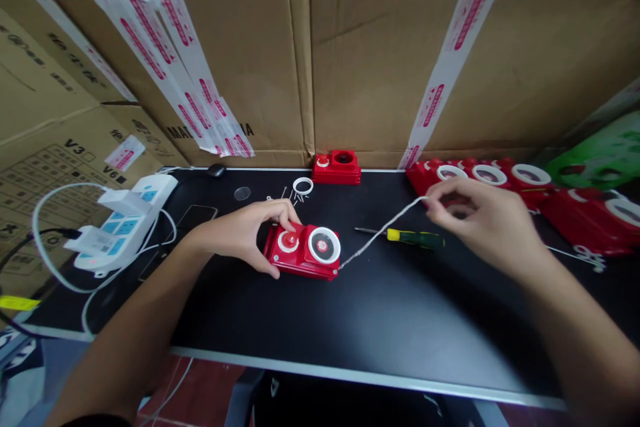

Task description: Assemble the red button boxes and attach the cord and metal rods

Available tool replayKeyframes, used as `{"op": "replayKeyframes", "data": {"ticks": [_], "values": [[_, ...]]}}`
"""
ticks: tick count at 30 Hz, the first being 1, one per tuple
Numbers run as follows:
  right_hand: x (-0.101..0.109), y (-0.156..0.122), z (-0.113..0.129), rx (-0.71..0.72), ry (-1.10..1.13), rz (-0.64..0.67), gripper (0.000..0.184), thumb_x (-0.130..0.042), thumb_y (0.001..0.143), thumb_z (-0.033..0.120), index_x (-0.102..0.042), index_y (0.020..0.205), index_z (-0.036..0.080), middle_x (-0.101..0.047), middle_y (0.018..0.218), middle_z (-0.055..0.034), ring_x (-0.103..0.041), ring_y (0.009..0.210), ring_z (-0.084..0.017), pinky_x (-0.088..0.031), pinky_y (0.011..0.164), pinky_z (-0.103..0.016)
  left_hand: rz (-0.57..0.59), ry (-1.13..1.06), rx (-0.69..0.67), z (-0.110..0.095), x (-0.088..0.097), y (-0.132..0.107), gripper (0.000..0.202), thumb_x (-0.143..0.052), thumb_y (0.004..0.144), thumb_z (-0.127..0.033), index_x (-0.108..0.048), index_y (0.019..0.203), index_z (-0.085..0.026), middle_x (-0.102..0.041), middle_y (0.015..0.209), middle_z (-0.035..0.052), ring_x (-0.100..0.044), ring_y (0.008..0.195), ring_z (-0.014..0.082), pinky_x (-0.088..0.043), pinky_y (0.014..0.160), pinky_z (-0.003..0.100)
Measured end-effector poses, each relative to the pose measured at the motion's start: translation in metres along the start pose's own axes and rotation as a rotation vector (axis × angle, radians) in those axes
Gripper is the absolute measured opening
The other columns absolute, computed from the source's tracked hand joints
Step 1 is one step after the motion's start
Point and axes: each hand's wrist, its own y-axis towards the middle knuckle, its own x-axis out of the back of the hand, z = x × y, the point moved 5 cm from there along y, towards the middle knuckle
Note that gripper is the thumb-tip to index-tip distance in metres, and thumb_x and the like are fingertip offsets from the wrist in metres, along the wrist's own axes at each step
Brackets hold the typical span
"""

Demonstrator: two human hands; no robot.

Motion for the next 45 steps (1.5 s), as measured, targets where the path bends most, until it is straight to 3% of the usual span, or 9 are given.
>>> {"op": "replayKeyframes", "data": {"ticks": [4,8,12,19,24,30,34,40,45], "values": [[0.022,0.002,-0.017,-0.22,0.383,-0.283,0.018,-0.08,0.086,0.032,-0.071,0.081,0.018,-0.068,0.082,-0.0076,-0.059,0.069,-0.017,-0.046,0.063,-0.033,0.095,0.1,0.118,-0.005,-0.015,-0.002,0.059,-0.093,0.067,-0.032,-0.052,0.109,-0.023,-0.064,0.117,0.0058,-0.064,0.102,0.0244,-0.052,0.086,0.036],[0.027,0.008,-0.024,-0.186,0.776,-0.432,0.011,-0.082,0.073,0.02,-0.073,0.069,0.015,-0.061,0.081,-0.0074,-0.046,0.061,-0.012,-0.03,0.057,-0.034,0.166,0.189,0.196,-0.004,-0.029,-0.004,0.061,-0.086,0.066,-0.026,-0.045,0.111,-0.023,-0.06,0.1,0.0015,-0.058,0.085,0.02,-0.046,0.071,0.029],[0.028,0.013,-0.029,-0.233,0.851,-0.389,0.011,-0.08,0.068,0.018,-0.071,0.062,0.014,-0.059,0.08,-0.0079,-0.041,0.06,-0.011,-0.026,0.056,-0.036,0.166,0.224,0.184,-0.004,-0.034,-0.005,0.066,-0.086,0.064,-0.027,-0.041,0.113,-0.022,-0.057,0.103,0.0035,-0.058,0.084,0.0204,-0.046,0.069,0.03],[-0.008,0.008,-0.028,-0.408,0.908,-0.058,0.025,-0.092,0.065,0.037,-0.083,0.078,0.019,-0.073,0.109,-0.0111,-0.063,0.089,-0.018,-0.056,0.074,-0.028,0.138,0.144,0.222,-0.002,-0.026,-0.008,0.088,-0.1,0.057,-0.05,-0.043,0.119,-0.023,-0.057,0.126,0.0105,-0.063,0.109,0.0285,-0.053,0.085,0.036],[-0.034,0.003,-0.02,-0.485,1.109,-0.069,0.02,-0.088,0.063,0.034,-0.077,0.073,0.021,-0.075,0.116,-0.0081,-0.068,0.104,-0.018,-0.06,0.087,-0.021,-0.51,0.387,0.25,0.028,0.022,-0.001,0.015,-0.064,0.099,-0.034,-0.056,0.099,-0.021,-0.065,0.1,0.0053,-0.061,0.093,0.0213,-0.049,0.085,0.037],[-0.049,-0.004,-0.011,-0.475,1.228,-0.171,0.02,-0.083,0.072,0.028,-0.064,0.068,0.023,-0.071,0.103,-0.0021,-0.068,0.106,-0.015,-0.057,0.098,-0.019,-0.459,0.572,0.18,0.06,0.014,0.011,0.013,-0.062,0.098,-0.021,-0.07,0.087,-0.021,-0.068,0.09,0.0035,-0.057,0.092,0.0225,-0.047,0.086,0.037],[-0.058,-0.008,-0.01,-0.479,1.24,-0.037,0.031,-0.086,0.075,0.027,-0.056,0.064,0.023,-0.055,0.072,0.0023,-0.065,0.081,-0.013,-0.059,0.079,-0.019,-0.47,0.582,0.2,0.061,0.001,0.017,0.008,-0.065,0.096,-0.022,-0.07,0.09,-0.021,-0.07,0.09,0.0034,-0.058,0.094,0.0229,-0.048,0.087,0.035],[-0.073,-0.014,0.002,-0.494,1.158,0.221,0.027,-0.09,0.08,0.034,-0.07,0.069,0.02,-0.065,0.072,0.0,-0.065,0.07,-0.011,-0.056,0.064,-0.018,-0.552,0.616,0.31,0.072,-0.005,0.021,0.011,-0.074,0.09,-0.024,-0.069,0.099,-0.02,-0.074,0.093,0.0042,-0.059,0.096,0.0259,-0.047,0.086,0.038],[-0.079,-0.021,0.009,-0.504,1.117,0.17,0.02,-0.095,0.078,0.036,-0.083,0.083,0.021,-0.076,0.08,-0.0034,-0.071,0.074,-0.01,-0.057,0.066,-0.015,-0.579,0.593,0.356,0.079,-0.004,0.018,0.012,-0.073,0.088,-0.019,-0.07,0.099,-0.022,-0.078,0.088,0.0017,-0.062,0.093,0.0254,-0.05,0.085,0.038]]}}
